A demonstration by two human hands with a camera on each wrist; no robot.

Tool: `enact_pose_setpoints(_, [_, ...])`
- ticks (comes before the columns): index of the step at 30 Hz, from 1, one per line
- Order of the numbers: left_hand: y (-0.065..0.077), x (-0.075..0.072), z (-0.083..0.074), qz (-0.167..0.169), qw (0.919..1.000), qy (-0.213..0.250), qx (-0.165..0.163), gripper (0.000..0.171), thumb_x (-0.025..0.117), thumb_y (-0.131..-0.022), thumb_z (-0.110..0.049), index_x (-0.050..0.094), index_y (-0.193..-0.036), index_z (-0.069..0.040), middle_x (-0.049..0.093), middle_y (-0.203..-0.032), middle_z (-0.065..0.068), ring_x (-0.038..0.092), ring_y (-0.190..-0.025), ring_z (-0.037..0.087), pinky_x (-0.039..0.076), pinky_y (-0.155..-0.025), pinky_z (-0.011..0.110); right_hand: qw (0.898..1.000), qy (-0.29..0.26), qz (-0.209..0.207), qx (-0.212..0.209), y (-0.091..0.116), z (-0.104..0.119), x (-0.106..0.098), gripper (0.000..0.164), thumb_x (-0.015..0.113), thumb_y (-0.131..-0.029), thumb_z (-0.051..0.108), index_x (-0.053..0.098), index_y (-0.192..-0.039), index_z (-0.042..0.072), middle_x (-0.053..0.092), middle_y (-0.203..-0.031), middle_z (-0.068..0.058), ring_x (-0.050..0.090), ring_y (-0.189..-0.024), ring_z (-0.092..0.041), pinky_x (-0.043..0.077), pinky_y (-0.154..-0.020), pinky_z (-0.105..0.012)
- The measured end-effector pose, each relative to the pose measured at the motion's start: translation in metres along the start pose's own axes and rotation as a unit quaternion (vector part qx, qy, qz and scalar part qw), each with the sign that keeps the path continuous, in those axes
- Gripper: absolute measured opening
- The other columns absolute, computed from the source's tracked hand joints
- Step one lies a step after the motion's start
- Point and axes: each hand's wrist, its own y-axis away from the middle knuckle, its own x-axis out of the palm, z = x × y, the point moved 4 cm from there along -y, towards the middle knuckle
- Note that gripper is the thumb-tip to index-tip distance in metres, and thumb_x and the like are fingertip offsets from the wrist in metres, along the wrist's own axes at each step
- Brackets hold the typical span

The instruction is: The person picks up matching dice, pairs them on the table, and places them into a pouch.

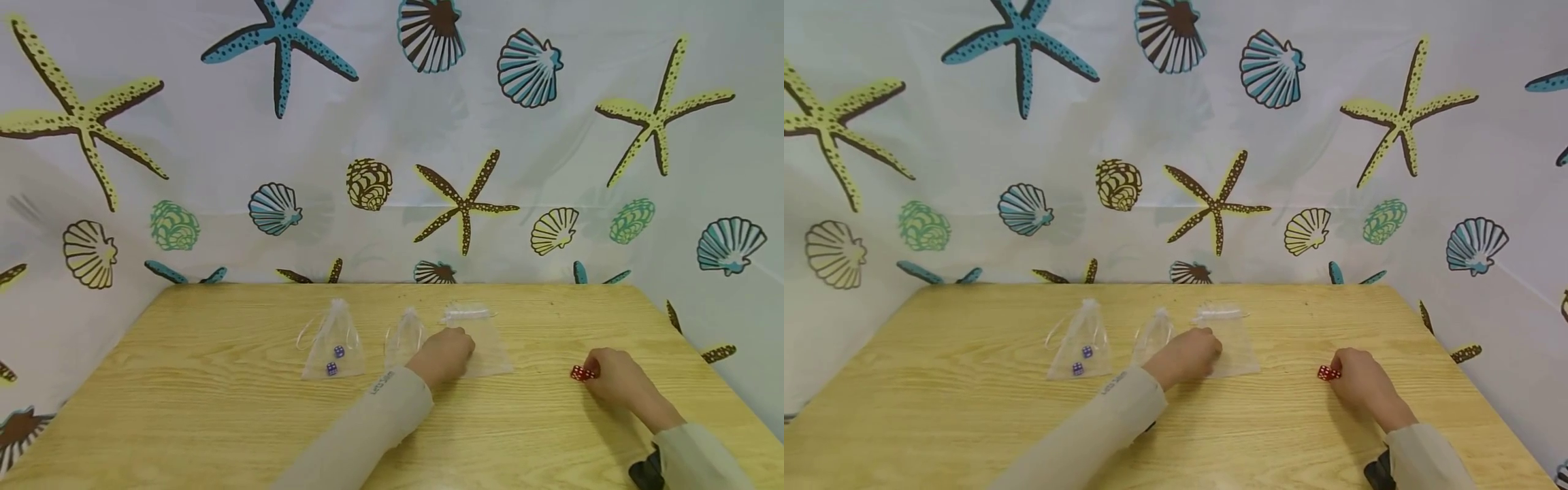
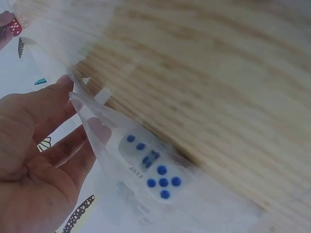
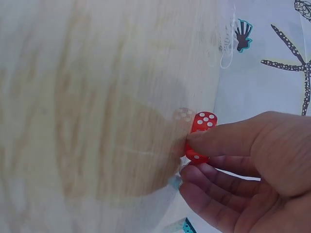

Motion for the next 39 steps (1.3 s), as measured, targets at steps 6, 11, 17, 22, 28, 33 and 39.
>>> enact_pose_setpoints(6, [0.002,0.000,-0.001,-0.003,0.9998,-0.015,0.009,0.005,0.060,-0.084,-0.012,0.062,-0.080,-0.013,0.055,-0.084,0.000,0.051,-0.077,0.012,0.043,-0.065,0.023,1.000,-0.006,-0.005,0.014,0.005,0.002,-0.007,0.013,0.063,-0.072,0.003,0.059,-0.083,-0.003,0.056,-0.072,-0.006,0.047,-0.060,-0.017,0.040,-0.052,-0.032])
enact_pose_setpoints(11, [0.002,-0.001,0.000,-0.008,0.9995,-0.023,0.021,0.007,0.060,-0.084,-0.012,0.061,-0.078,-0.014,0.054,-0.082,-0.001,0.051,-0.076,0.012,0.043,-0.065,0.022,1.000,-0.017,-0.004,0.008,0.008,0.011,-0.012,0.016,0.064,-0.074,0.004,0.059,-0.088,-0.003,0.055,-0.073,-0.005,0.047,-0.061,-0.016,0.040,-0.053,-0.032])
enact_pose_setpoints(17, [0.003,0.000,0.005,-0.012,0.9992,0.000,0.037,0.007,0.066,-0.080,-0.014,0.060,-0.076,-0.014,0.053,-0.079,-0.003,0.048,-0.073,0.010,0.043,-0.066,0.021,0.999,-0.039,-0.002,-0.023,0.012,0.046,-0.010,0.012,0.066,-0.075,0.004,0.060,-0.085,0.002,0.055,-0.070,-0.001,0.048,-0.060,-0.011,0.040,-0.052,-0.027])
enact_pose_setpoints(22, [0.003,-0.001,0.008,-0.025,0.9972,0.005,0.071,0.007,0.067,-0.078,-0.012,0.060,-0.076,-0.013,0.053,-0.076,-0.004,0.042,-0.069,0.009,0.039,-0.064,0.021,0.997,-0.050,0.008,-0.063,0.015,0.082,-0.001,0.012,0.068,-0.073,0.003,0.061,-0.081,0.008,0.055,-0.070,0.003,0.048,-0.061,-0.007,0.041,-0.052,-0.023])
enact_pose_setpoints(28, [0.001,0.001,0.012,-0.016,0.9970,0.036,0.067,0.020,0.070,-0.077,-0.017,0.065,-0.096,-0.013,0.053,-0.089,-0.002,0.049,-0.080,0.010,0.043,-0.070,0.020,0.990,-0.069,0.024,-0.123,0.021,0.121,0.009,0.015,0.070,-0.070,0.002,0.060,-0.078,0.010,0.053,-0.069,0.006,0.046,-0.061,-0.006,0.040,-0.052,-0.020])
enact_pose_setpoints(33, [-0.002,0.004,0.015,-0.002,0.9979,0.051,0.039,0.034,0.069,-0.078,-0.022,0.062,-0.110,-0.019,0.055,-0.102,-0.001,0.052,-0.097,0.016,0.044,-0.082,0.026,0.980,-0.080,0.037,-0.178,0.026,0.148,0.018,0.016,0.070,-0.070,0.001,0.060,-0.076,0.011,0.054,-0.069,0.007,0.047,-0.062,-0.006,0.040,-0.054,-0.019])
enact_pose_setpoints(39, [-0.003,0.004,0.017,0.001,0.9973,0.061,0.040,0.035,0.069,-0.078,-0.023,0.062,-0.111,-0.019,0.056,-0.103,-0.002,0.052,-0.099,0.017,0.043,-0.086,0.027,0.969,-0.100,0.076,-0.214,0.032,0.175,0.032,0.016,0.067,-0.070,0.000,0.059,-0.076,0.013,0.052,-0.070,0.009,0.044,-0.061,-0.003,0.039,-0.054,-0.018])
